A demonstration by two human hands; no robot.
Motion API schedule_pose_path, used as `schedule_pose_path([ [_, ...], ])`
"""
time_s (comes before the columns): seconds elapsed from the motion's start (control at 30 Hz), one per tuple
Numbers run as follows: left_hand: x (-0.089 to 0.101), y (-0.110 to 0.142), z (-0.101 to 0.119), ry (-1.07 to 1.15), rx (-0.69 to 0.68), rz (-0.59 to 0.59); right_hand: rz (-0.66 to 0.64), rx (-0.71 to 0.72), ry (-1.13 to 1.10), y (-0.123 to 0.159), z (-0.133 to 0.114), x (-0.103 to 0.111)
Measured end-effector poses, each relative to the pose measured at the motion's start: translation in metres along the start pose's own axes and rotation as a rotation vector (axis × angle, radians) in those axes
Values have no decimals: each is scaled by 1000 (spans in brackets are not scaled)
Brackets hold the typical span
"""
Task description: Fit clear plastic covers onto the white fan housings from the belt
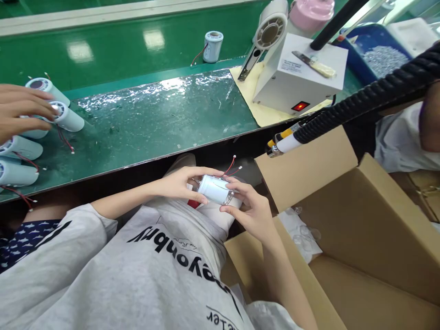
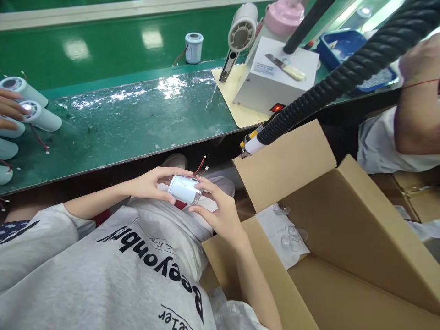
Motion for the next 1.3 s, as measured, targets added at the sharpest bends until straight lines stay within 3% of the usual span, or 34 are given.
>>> schedule_pose_path([
  [0.13,-1,2,3,-58,-25,-24,2,-110,-111,1,1,-1],
  [0.5,-2,5,10,-213,-64,-66,-17,-237,-385,0,6,-3],
  [0.9,-3,6,11,-214,-130,-78,37,-436,-578,-1,23,-13],
  [1.3,-2,7,9,-200,-95,-73,-59,-573,-690,-7,23,-28],
])
Point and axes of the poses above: each hand's wrist, its own y-axis away from the middle knuckle, its own x-axis out of the back of the hand, z = x × y, the point moved 5 cm from there along -y, towards the middle knuckle, and after that the axes turned 7 degrees about -z, right-handed, at the moved point
